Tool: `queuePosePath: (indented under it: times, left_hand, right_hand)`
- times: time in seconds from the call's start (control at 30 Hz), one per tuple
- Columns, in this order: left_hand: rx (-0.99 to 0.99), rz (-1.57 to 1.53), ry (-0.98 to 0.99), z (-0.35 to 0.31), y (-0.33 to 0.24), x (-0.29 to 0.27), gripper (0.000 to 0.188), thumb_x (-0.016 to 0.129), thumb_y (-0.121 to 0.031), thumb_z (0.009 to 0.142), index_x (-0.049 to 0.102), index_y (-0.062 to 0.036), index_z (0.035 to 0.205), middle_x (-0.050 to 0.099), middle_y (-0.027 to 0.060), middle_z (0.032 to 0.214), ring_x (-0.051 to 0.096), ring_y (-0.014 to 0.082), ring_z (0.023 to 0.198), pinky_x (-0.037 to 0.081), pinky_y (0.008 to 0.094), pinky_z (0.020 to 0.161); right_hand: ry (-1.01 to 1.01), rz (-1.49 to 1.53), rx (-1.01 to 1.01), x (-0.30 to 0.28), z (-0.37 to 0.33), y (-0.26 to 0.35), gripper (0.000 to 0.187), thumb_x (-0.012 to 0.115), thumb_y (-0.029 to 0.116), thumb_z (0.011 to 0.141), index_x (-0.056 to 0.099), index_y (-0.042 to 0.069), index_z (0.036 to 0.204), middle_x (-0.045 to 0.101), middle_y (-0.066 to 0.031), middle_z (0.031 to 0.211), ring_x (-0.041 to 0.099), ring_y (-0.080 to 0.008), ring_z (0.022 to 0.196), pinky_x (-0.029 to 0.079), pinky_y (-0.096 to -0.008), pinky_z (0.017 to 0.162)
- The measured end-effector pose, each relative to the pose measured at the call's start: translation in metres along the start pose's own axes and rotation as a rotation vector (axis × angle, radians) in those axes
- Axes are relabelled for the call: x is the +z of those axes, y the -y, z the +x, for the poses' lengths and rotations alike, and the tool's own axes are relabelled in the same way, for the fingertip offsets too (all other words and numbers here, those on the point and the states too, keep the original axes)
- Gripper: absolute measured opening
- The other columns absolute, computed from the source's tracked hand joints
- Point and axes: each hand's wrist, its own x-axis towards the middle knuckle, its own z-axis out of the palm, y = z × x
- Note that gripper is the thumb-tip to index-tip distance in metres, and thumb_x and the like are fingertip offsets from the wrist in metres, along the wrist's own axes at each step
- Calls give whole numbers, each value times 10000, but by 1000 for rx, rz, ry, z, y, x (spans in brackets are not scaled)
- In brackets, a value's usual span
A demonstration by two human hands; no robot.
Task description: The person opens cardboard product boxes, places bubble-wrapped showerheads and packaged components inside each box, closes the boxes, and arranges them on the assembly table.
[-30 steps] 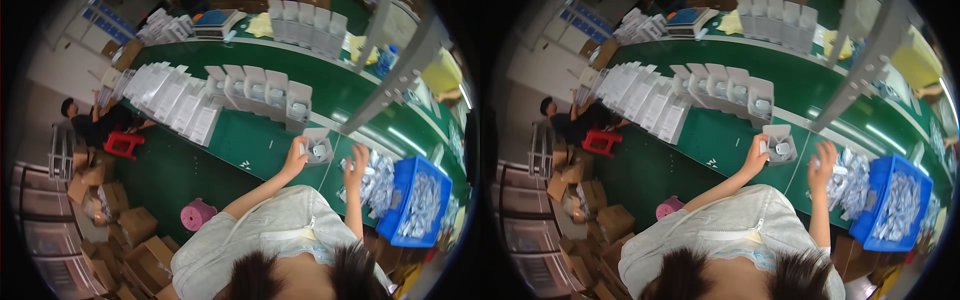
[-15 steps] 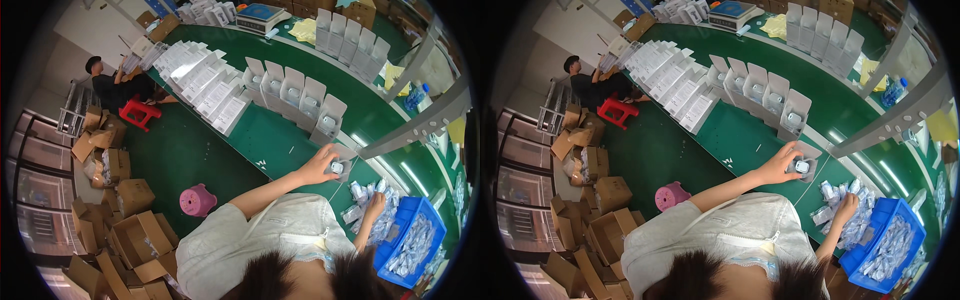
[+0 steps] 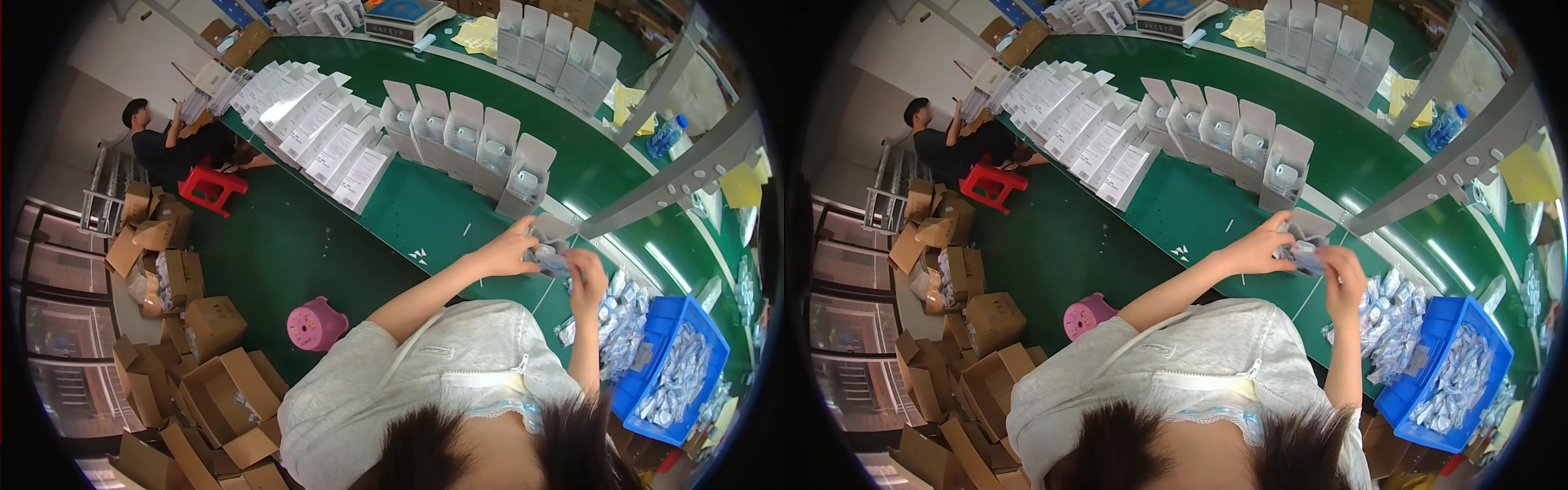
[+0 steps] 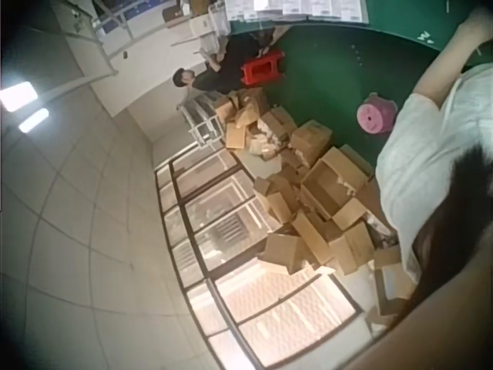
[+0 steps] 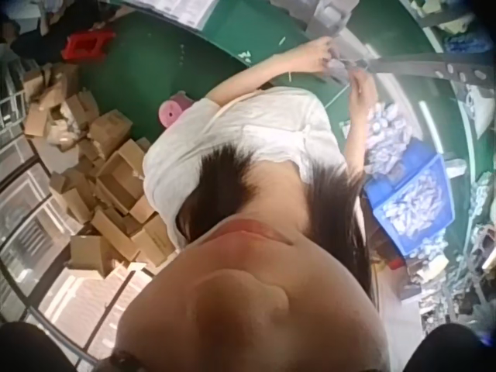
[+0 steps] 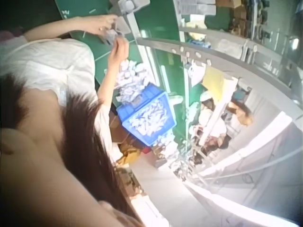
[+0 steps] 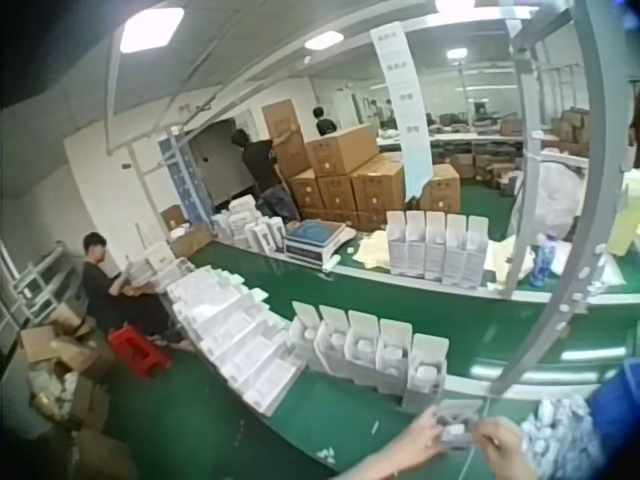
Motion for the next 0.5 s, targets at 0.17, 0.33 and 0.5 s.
queuePosePath:
  times: [0.17, 0.33, 0.5]
  left_hand:
    - [-76, 37, -24, -1, 8, 7, 151, 652, -122, 681, 582, -1, 740, 460, 191, 1135, 542, 348, 905, 443, 374, 768]
    - [-217, -3, -146, 9, 6, 10, 161, 653, -130, 670, 575, 10, 680, 562, 160, 943, 573, 326, 786, 455, 375, 695]
    - [-241, -16, -133, 17, 3, 4, 152, 653, -120, 669, 577, 12, 669, 588, 143, 841, 581, 314, 760, 460, 359, 659]
  right_hand:
    - [6, 46, -7, 4, -6, -1, 147, 553, -97, 718, 558, -2, 831, 605, -125, 855, 583, -245, 777, 461, -283, 659]
    - [14, 5, -79, 6, -6, 5, 164, 573, -86, 686, 561, -1, 825, 596, -123, 852, 581, -264, 748, 467, -299, 651]
    - [314, -282, -154, 14, -11, -6, 198, 591, -63, 644, 579, 14, 826, 582, -96, 844, 561, -263, 818, 466, -335, 656]
